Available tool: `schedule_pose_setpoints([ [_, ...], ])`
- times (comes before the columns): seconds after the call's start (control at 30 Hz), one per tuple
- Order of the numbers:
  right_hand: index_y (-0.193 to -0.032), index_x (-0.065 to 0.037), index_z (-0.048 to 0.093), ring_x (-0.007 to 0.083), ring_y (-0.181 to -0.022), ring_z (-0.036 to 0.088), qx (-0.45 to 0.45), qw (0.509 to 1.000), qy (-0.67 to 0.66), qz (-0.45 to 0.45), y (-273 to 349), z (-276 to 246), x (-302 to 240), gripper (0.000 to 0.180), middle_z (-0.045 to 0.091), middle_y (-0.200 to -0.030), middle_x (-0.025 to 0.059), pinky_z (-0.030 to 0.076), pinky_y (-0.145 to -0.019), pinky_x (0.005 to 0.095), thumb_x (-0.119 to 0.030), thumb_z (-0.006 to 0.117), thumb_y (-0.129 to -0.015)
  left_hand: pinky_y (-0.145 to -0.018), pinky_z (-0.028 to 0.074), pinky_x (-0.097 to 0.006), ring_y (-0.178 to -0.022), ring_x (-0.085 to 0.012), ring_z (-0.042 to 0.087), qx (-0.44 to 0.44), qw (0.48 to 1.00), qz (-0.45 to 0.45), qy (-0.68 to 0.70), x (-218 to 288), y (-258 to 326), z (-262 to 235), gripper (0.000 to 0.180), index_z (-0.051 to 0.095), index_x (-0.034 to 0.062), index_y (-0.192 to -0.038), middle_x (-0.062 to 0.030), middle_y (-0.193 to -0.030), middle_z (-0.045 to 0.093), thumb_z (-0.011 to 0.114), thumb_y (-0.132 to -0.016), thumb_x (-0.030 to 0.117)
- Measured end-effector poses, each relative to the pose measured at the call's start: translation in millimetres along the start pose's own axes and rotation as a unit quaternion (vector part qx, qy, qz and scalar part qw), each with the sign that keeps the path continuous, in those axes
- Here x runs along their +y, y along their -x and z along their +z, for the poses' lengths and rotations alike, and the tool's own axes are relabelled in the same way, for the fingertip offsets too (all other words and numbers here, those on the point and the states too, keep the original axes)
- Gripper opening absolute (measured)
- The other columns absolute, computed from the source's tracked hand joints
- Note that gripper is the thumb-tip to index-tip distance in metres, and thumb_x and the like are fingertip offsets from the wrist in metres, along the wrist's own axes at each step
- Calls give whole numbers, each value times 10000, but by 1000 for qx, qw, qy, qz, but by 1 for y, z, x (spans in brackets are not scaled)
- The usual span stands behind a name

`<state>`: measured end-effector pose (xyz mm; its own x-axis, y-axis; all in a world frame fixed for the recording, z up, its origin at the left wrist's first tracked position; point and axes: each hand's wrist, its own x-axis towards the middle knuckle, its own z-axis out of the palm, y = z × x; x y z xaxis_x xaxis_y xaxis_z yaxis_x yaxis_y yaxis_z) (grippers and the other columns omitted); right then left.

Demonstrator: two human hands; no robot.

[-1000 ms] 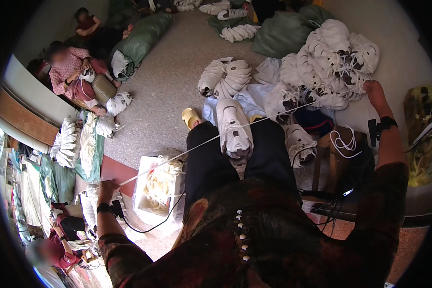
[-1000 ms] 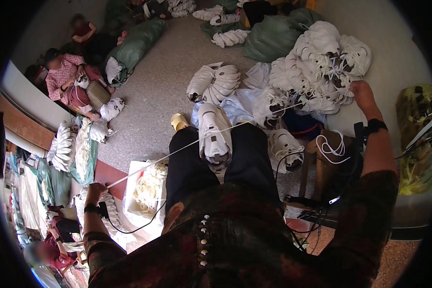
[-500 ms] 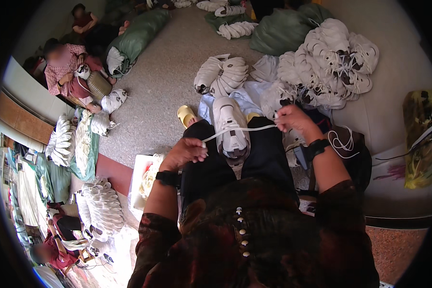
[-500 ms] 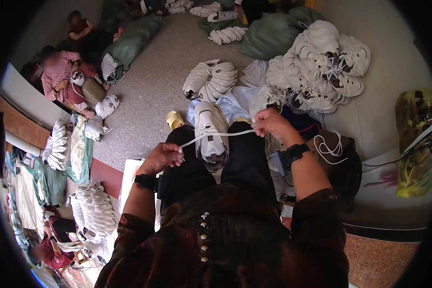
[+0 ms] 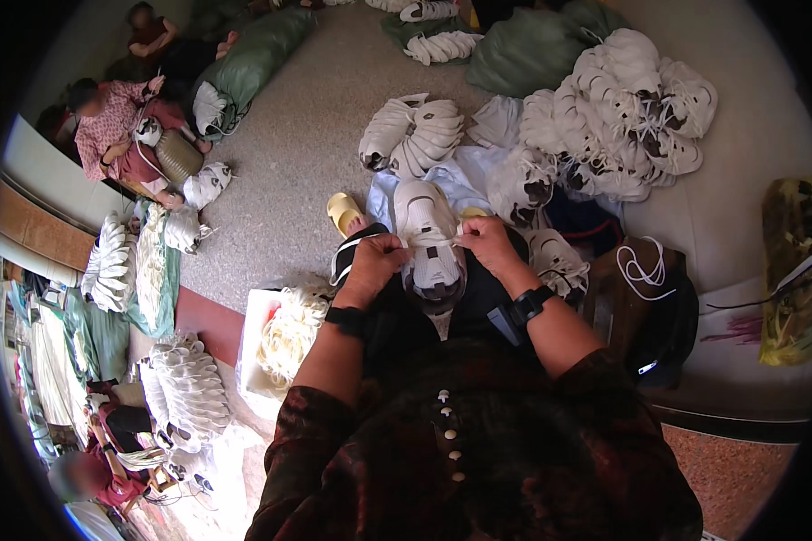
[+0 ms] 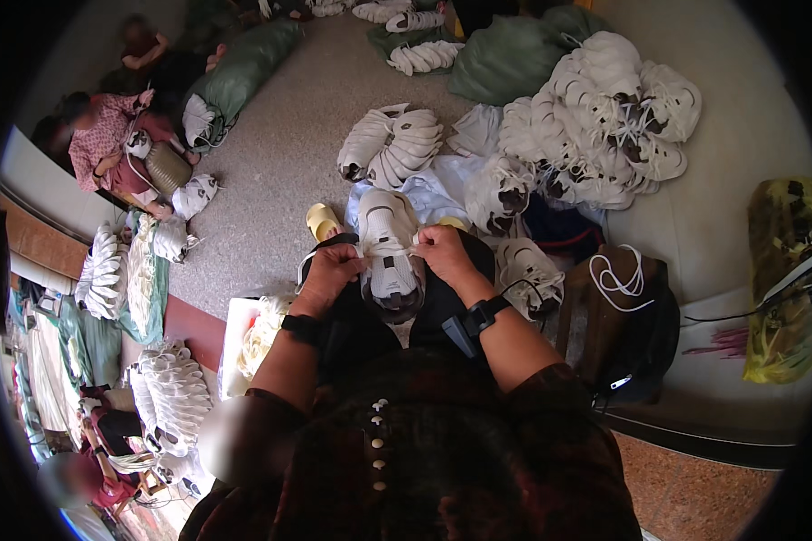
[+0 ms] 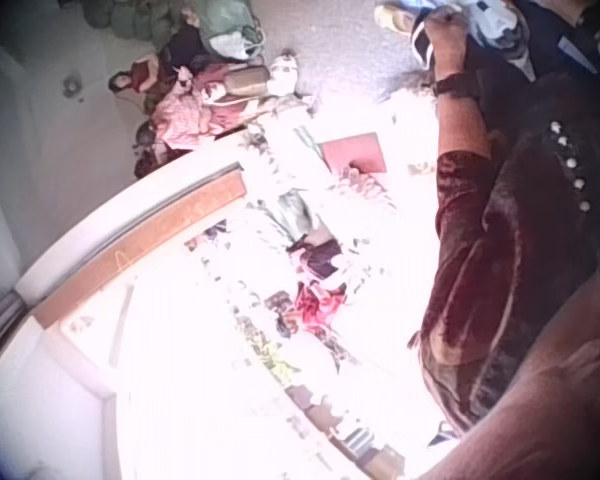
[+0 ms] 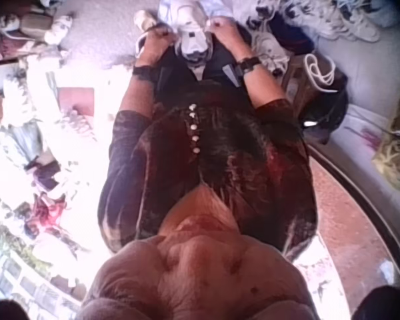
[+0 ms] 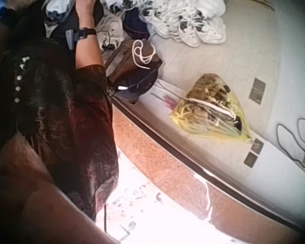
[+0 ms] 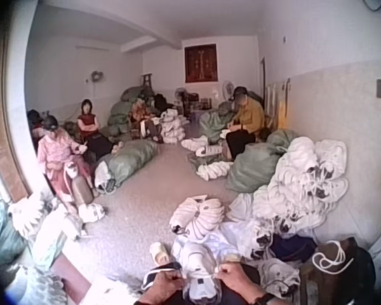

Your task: Lacing and assembling components for white sneakers in a manufacturing environment.

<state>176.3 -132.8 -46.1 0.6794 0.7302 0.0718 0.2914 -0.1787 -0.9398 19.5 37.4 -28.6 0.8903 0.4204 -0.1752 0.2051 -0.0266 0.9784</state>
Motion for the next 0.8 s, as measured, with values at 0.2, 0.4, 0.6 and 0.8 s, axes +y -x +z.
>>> schedule_pose_setpoints([
  [0.2,-624,-25,507,389,-667,543,152,947,243,-144,6,28,-2,151,561,-654,173,435,-599,460,-79,645,-652,-503,368,-207,-536,-45,440,10,1000,8,-2,-1,2,0,138,569,32,-667,41,-590,510,661,-765,65],
  [0.4,-654,-38,534,373,-664,553,124,980,154,-31,6,22,-9,91,545,-621,176,439,-582,456,-94,599,-684,-478,365,-192,-512,-32,455,33,998,26,40,18,18,26,150,564,52,-669,33,-608,555,623,-805,66],
  [0.6,-723,-6,558,364,-727,572,117,939,305,-110,29,28,-24,70,572,-713,185,467,-639,439,-66,591,-706,-504,427,-245,-536,-84,541,-22,998,16,-59,23,15,50,96,609,-15,-772,-41,-590,584,604,-793,78],
  [0.8,-824,55,551,375,-827,557,83,952,274,-109,34,33,-22,152,568,-809,206,486,-704,421,-33,557,-700,-569,464,-372,-605,-315,607,41,928,180,-324,21,-3,67,134,584,-20,-755,-194,-648,591,561,-779,110],
])
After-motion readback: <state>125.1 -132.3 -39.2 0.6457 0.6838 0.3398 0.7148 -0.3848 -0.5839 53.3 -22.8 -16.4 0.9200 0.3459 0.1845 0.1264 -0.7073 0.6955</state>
